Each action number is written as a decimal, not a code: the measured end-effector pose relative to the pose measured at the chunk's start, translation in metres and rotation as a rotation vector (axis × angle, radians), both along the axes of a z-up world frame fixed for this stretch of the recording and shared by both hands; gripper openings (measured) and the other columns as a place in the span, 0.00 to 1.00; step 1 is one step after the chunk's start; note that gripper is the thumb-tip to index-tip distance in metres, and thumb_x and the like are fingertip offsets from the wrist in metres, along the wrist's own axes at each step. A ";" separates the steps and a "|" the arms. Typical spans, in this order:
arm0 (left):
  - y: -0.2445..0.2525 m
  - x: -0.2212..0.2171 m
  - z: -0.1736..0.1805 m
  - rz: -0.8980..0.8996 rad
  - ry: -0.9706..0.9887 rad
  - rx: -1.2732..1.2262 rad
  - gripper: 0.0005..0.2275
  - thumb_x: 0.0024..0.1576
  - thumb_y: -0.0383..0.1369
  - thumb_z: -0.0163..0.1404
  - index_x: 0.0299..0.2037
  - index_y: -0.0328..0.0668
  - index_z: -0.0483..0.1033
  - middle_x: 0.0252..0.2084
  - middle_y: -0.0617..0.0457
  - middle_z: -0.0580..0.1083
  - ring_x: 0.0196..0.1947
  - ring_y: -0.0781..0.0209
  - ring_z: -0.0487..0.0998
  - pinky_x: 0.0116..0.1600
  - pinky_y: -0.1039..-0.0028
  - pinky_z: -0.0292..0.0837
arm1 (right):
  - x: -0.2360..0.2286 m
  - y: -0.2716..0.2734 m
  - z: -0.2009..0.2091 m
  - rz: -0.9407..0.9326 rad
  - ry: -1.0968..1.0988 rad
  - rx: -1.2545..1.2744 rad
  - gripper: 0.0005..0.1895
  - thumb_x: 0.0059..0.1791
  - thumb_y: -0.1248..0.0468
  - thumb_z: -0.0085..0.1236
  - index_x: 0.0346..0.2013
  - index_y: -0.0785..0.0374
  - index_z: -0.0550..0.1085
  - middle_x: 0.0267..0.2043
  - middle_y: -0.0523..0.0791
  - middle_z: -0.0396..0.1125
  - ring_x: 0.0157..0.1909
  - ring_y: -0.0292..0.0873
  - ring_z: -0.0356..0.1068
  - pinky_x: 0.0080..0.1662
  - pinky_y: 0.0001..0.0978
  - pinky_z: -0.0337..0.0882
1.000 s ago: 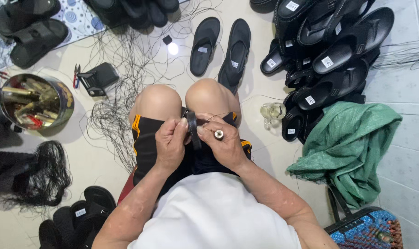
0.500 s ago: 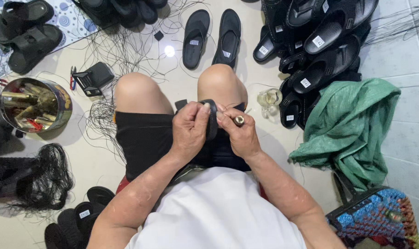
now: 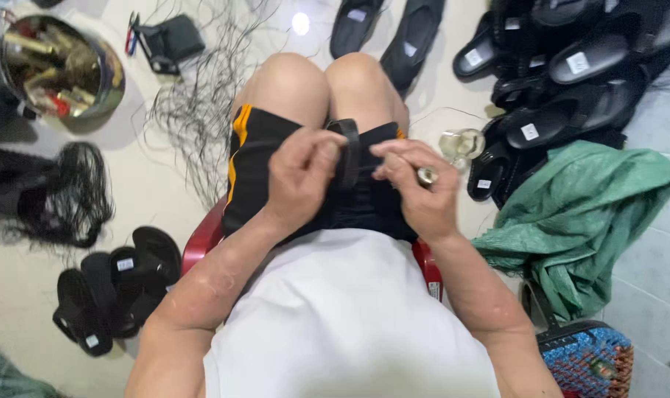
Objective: The person sews a black shoe using a needle and thread. They repeatedly push the needle through the shoe material and pull the thread to create stitches while holding the shoe steady with their other hand.
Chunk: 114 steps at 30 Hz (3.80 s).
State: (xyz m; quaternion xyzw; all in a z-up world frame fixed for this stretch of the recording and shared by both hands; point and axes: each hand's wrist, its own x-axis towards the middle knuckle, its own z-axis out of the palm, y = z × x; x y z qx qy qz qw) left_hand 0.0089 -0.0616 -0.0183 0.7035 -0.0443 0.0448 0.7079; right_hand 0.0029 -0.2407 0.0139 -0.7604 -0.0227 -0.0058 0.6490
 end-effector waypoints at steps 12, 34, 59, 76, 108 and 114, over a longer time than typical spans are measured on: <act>0.193 0.019 -0.060 0.276 0.348 -0.518 0.03 0.56 0.29 0.45 0.31 0.40 0.69 0.35 0.50 0.71 0.37 0.57 0.75 0.46 0.70 0.76 | -0.027 -0.043 0.019 0.050 0.109 -0.406 0.22 0.58 0.52 0.46 0.54 0.68 0.70 0.34 0.46 0.66 0.26 0.34 0.60 0.33 0.24 0.62; 0.023 0.011 -0.005 -0.228 -0.120 -0.013 0.16 0.52 0.23 0.66 0.45 0.34 0.72 0.39 0.47 0.70 0.40 0.57 0.72 0.47 0.72 0.74 | -0.009 -0.010 0.048 0.398 -0.452 -0.938 0.05 0.56 0.77 0.63 0.45 0.69 0.80 0.40 0.53 0.73 0.38 0.52 0.74 0.41 0.40 0.73; 0.023 0.005 -0.026 -0.172 -0.328 0.186 0.19 0.60 0.34 0.62 0.54 0.30 0.70 0.47 0.38 0.74 0.48 0.40 0.76 0.56 0.54 0.73 | 0.021 -0.001 0.041 0.495 -0.628 -1.030 0.06 0.56 0.73 0.66 0.34 0.68 0.78 0.35 0.51 0.76 0.28 0.44 0.72 0.30 0.31 0.66; 0.020 0.004 -0.012 -0.139 0.434 -0.708 0.07 0.60 0.26 0.56 0.47 0.34 0.78 0.44 0.45 0.80 0.32 0.62 0.81 0.41 0.74 0.86 | 0.012 -0.009 0.038 0.517 -0.392 -0.946 0.04 0.57 0.71 0.58 0.41 0.71 0.77 0.36 0.53 0.74 0.36 0.53 0.75 0.40 0.38 0.71; 0.025 0.002 0.002 -0.264 0.121 -0.071 0.07 0.62 0.31 0.53 0.32 0.40 0.79 0.21 0.58 0.63 0.24 0.68 0.64 0.31 0.76 0.63 | -0.024 0.021 -0.008 0.091 0.031 0.089 0.08 0.45 0.67 0.59 0.24 0.69 0.72 0.21 0.48 0.62 0.19 0.40 0.58 0.25 0.34 0.60; 0.027 0.002 -0.007 -0.200 0.096 -0.068 0.06 0.62 0.29 0.52 0.34 0.40 0.80 0.19 0.53 0.62 0.21 0.61 0.67 0.29 0.74 0.65 | -0.028 -0.019 0.003 0.093 0.249 0.585 0.07 0.38 0.74 0.58 0.20 0.74 0.67 0.19 0.52 0.55 0.12 0.35 0.51 0.16 0.26 0.55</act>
